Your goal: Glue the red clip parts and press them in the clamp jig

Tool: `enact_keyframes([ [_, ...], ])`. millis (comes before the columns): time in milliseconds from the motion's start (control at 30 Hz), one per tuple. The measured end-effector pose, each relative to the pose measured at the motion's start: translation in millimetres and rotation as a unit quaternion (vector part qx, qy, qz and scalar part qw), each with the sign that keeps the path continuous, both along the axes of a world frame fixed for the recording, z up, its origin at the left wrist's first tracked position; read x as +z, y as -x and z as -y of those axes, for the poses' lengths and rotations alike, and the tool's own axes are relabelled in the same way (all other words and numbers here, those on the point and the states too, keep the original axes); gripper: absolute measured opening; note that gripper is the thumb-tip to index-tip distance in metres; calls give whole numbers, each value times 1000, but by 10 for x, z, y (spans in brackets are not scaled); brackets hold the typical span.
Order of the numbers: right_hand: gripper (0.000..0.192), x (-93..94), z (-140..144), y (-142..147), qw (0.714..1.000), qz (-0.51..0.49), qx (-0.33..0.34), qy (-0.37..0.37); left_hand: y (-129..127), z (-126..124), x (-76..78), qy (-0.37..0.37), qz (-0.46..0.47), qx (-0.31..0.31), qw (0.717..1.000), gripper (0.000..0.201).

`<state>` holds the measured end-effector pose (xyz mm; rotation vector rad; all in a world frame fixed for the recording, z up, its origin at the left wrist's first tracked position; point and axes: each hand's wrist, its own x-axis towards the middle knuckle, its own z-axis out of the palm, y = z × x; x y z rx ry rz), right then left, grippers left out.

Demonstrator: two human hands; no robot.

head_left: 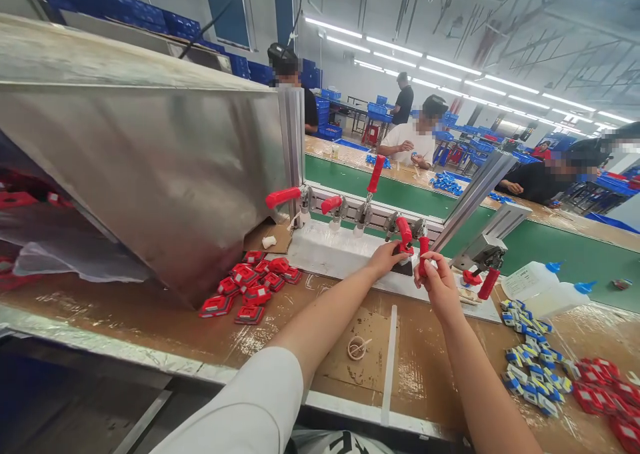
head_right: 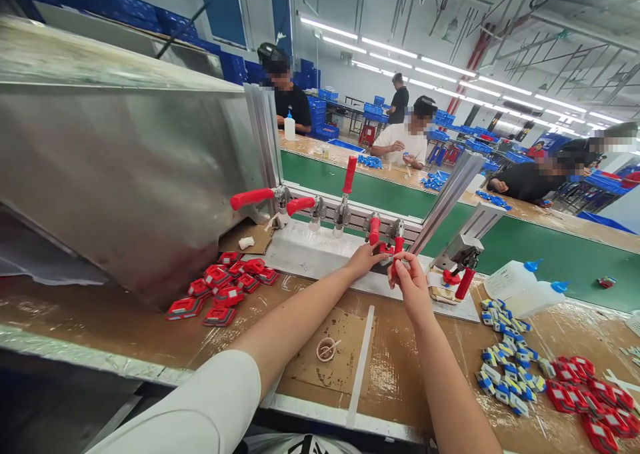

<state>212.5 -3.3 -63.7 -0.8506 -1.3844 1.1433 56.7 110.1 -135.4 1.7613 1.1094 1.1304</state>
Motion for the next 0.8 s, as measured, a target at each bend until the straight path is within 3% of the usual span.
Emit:
enact_keyframes([
  [233, 32, -134, -6, 60, 999, 20, -37, -34, 4, -17, -22, 2, -2, 9, 1000, 44],
  [467, 53, -371, -161, -15, 997, -2, -69, 21, 3, -46, -64, 6, -10, 9, 1000, 43],
  [633, 54, -492, -243, -121, 995, 78, -52, 39, 15, -15, -56, 10, -11, 11, 1000, 40],
  [800, 48, -612, -364, -91, 981, 171, -91, 12, 22, 21, -7, 17, -16, 9, 1000, 37],
])
